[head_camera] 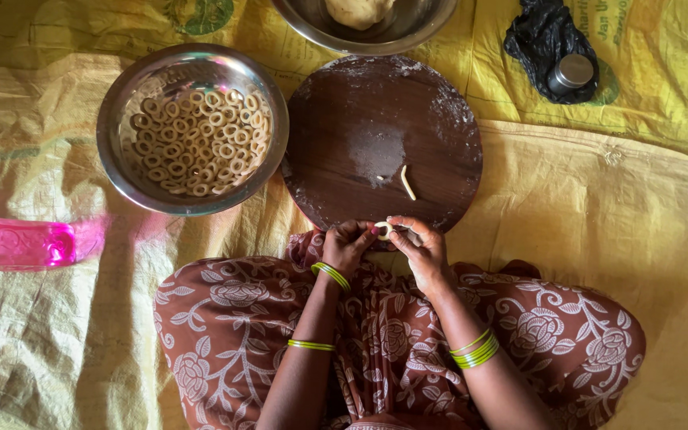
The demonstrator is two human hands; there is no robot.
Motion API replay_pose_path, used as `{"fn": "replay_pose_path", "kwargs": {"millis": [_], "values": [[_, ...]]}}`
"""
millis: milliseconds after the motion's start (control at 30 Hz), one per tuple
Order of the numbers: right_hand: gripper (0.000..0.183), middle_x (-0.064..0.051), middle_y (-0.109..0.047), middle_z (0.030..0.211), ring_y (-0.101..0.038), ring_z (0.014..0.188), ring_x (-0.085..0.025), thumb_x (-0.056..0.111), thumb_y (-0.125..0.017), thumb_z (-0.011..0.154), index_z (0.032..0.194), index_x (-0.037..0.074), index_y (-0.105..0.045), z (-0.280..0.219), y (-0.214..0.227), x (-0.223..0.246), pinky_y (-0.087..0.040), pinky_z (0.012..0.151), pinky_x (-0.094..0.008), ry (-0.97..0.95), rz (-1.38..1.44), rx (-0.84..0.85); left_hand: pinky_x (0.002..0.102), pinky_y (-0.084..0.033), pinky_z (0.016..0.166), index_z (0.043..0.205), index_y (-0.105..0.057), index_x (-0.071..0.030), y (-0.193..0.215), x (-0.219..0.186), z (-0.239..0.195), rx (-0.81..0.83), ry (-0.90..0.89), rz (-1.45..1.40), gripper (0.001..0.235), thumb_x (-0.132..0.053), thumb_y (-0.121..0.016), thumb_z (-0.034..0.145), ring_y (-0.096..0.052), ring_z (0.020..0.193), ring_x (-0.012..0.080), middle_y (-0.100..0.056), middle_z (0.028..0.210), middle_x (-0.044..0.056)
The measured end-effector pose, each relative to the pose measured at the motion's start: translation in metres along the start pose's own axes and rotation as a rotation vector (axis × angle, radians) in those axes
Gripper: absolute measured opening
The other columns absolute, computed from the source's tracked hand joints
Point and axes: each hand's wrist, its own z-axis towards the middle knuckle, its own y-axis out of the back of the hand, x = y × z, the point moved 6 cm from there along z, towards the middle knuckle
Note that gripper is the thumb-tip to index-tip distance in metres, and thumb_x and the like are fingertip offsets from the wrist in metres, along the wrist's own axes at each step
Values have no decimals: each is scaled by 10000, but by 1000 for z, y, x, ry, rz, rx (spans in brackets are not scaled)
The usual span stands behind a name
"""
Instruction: The person rolls small pieces of dough into thin ropes on a wooden board, then joins the ends to form rings. The finished rings are placed into a metal bowl. The person repeats this process with multiple pieces of dough.
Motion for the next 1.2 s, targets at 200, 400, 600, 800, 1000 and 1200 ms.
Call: {"fn": "replay_pose_path", "kwargs": {"millis": [200, 400, 600, 800, 1000, 1200], "values": [[282, -41, -732, 1079, -682, 987, -119, 5, -743, 900, 1170, 82, -719, 0, -3, 4, -593, 893, -282, 33, -5, -7, 277, -602, 780, 1063, -773, -49, 3, 5, 2, 44, 21, 74, 179, -150, -722, 924, -732, 852, 109, -797, 971, 73], [218, -58, -741, 1113, -678, 1005, -126, 31, -736, 928, 1146, 44, -742, 0, 1, 1, -573, 909, -286, -1, -11, 13, 326, -584, 750, 962, -803, -50, 10, 9, 4, 8, 116, 102, 279, -319, -739, 925, -733, 773, 154, -800, 859, 87], [197, -86, -755, 1136, -674, 1022, -134, 54, -721, 953, 1144, 24, -760, -1, -1, 2, -555, 928, -283, 29, -64, 56, 307, -548, 727, 947, -803, -46, 6, 15, 3, 61, 123, 85, 230, -269, -756, 917, -684, 751, 129, -788, 852, 62], [257, -59, -744, 1155, -674, 1016, -136, 47, -708, 929, 1185, 48, -735, 0, -3, 1, -566, 929, -295, -50, 24, 28, 301, -570, 785, 989, -778, -42, 4, 15, 0, 75, 199, -212, 202, -231, -713, 959, -712, 836, 132, -787, 932, 61], [250, -73, -752, 1149, -701, 1038, -147, -15, -733, 895, 1140, 37, -742, 2, -1, -2, -588, 952, -302, -10, -13, 6, 331, -563, 765, 967, -766, 5, 5, 16, -2, 59, 229, -219, 243, -233, -719, 974, -707, 824, 158, -783, 927, 97], [243, -91, -744, 1131, -696, 1024, -151, -23, -745, 896, 1136, 19, -739, 3, 2, -6, -585, 932, -304, 36, 10, 30, 305, -567, 805, 1016, -778, -28, 5, 19, 0, 77, 200, -169, 203, -205, -724, 932, -719, 863, 145, -790, 968, 79]]}}
